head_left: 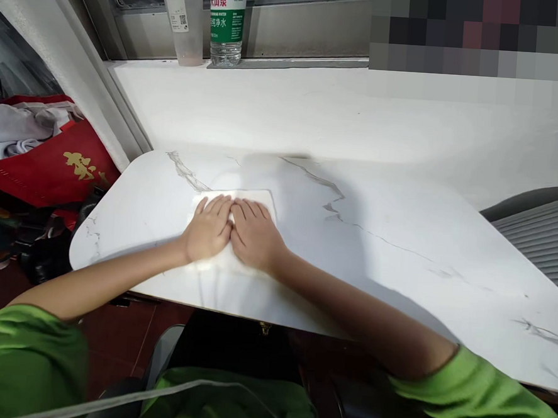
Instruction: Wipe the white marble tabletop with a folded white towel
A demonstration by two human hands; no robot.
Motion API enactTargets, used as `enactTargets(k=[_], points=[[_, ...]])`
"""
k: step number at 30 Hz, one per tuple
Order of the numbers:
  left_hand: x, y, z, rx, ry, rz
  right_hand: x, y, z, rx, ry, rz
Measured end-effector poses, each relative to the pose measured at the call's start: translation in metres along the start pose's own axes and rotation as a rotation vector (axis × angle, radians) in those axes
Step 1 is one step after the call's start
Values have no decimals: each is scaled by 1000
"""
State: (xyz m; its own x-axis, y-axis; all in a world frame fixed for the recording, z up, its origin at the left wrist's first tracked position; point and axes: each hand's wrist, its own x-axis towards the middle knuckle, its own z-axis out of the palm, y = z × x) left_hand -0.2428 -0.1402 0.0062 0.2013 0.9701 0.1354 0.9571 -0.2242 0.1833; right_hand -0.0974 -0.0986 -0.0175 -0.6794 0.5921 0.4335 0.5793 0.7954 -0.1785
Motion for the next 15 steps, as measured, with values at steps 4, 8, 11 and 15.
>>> enactTargets(k=[4,8,11,15], points=[[61,-42,5,-23,55,-1,56,31,21,-9,-14,65],[117,-76,7,-78,97,41,104,59,42,-40,33,144],[137,-86,6,-101,103,22,122,72,53,-49,44,173],[133,-83,5,-64,87,-20,122,75,56,-39,84,129]])
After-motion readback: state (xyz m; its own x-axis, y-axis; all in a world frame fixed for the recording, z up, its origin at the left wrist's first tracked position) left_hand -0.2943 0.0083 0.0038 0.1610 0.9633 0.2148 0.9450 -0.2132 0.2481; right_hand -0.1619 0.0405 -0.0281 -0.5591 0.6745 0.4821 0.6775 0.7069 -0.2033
